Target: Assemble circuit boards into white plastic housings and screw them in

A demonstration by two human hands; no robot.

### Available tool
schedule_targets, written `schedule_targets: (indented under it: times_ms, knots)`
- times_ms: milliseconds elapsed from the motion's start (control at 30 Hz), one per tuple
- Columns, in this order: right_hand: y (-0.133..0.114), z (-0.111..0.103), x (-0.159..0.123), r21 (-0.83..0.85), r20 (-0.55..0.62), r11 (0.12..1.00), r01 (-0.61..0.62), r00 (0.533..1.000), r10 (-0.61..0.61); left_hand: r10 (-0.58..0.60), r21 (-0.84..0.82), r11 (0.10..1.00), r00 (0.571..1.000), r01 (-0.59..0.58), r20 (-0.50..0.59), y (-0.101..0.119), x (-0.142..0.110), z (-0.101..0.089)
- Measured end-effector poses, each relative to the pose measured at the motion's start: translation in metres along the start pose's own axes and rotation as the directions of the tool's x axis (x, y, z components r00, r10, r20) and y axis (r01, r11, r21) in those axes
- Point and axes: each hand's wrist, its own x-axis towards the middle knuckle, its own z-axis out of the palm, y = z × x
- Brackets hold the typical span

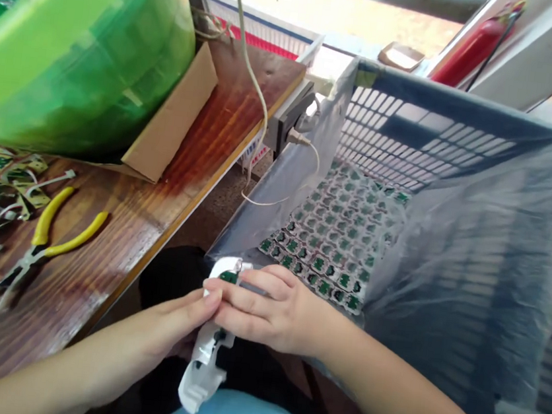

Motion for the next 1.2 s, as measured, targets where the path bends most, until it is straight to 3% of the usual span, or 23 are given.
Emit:
schedule_targets:
  times_ms: [100,167,300,433,500,533,567,633,700,767,800,900,1000,1100,1133,1167,1200]
  knots:
    - [0.002,-0.001,0.017,0.063,0.026,0.996,0.068,0.997,-0.07,0.002,-0.365,0.93,0.996,0.03,0.086,0.01,-0.005,0.001]
    - [0.0,0.0,0.023,0.133,0.027,0.987,0.087,0.995,-0.091,0.026,-0.515,0.857,0.995,0.026,0.093,0.016,-0.01,-0.001]
    - [-0.004,0.002,0.03,0.182,0.027,0.973,0.144,0.988,-0.151,-0.018,-0.667,0.742,0.996,0.071,0.086,0.019,-0.015,-0.004]
    - [-0.004,-0.002,0.026,0.307,0.018,0.945,0.113,0.992,-0.124,0.03,-0.736,0.677,1.0,-0.014,0.008,0.019,-0.019,-0.008]
    - [-0.008,-0.004,0.02,0.415,-0.038,0.91,-0.004,0.999,0.022,0.076,-0.764,0.639,0.996,-0.085,-0.047,0.019,-0.021,-0.008]
    - [-0.011,-0.005,0.017,0.465,-0.09,0.88,-0.097,0.984,0.156,0.096,-0.774,0.622,0.992,-0.119,-0.076,0.019,-0.021,-0.008]
    - [-0.014,-0.006,0.016,0.514,-0.133,0.832,-0.21,0.938,0.319,0.124,-0.776,0.609,0.986,-0.165,-0.112,0.019,-0.022,-0.007]
    - [-0.022,-0.008,0.017,0.593,-0.096,0.671,-0.445,0.788,0.608,0.219,-0.75,0.596,0.957,-0.286,-0.19,0.019,-0.022,-0.003]
    - [-0.028,-0.009,0.024,0.58,0.097,0.53,-0.619,0.698,0.71,0.318,-0.699,0.59,0.912,-0.403,-0.258,0.02,-0.02,0.001]
    - [-0.03,-0.009,0.034,0.517,0.269,0.504,-0.692,0.69,0.671,0.369,-0.658,0.604,0.89,-0.45,-0.27,0.02,-0.018,0.005]
    - [-0.03,-0.008,0.038,0.486,0.301,0.522,-0.701,0.695,0.653,0.384,-0.639,0.617,0.884,-0.46,-0.266,0.019,-0.017,0.006]
    - [-0.027,-0.007,0.048,0.414,0.277,0.555,-0.722,0.68,0.679,0.428,-0.549,0.68,0.871,-0.486,-0.242,0.013,-0.013,0.006]
    - [-0.024,-0.007,0.049,0.384,0.231,0.576,-0.721,0.679,0.696,0.41,-0.398,0.797,0.89,-0.455,-0.198,0.005,-0.012,0.004]
    - [-0.017,-0.006,0.043,0.349,0.258,0.591,-0.727,0.681,0.685,0.406,0.029,0.912,0.894,-0.408,-0.19,0.004,-0.013,0.0]
    - [-0.012,-0.005,0.039,0.303,0.279,0.59,-0.748,0.662,0.696,0.455,0.262,0.878,0.867,-0.4,-0.203,0.007,-0.014,-0.003]
    - [-0.007,-0.003,0.031,0.233,0.305,0.585,-0.777,0.629,0.715,0.54,0.506,0.772,0.817,-0.385,-0.204,0.011,-0.014,-0.007]
    - [0.001,0.0,0.022,0.146,0.327,0.575,-0.805,0.587,0.74,0.643,0.72,0.599,0.746,-0.349,-0.173,0.016,-0.013,-0.011]
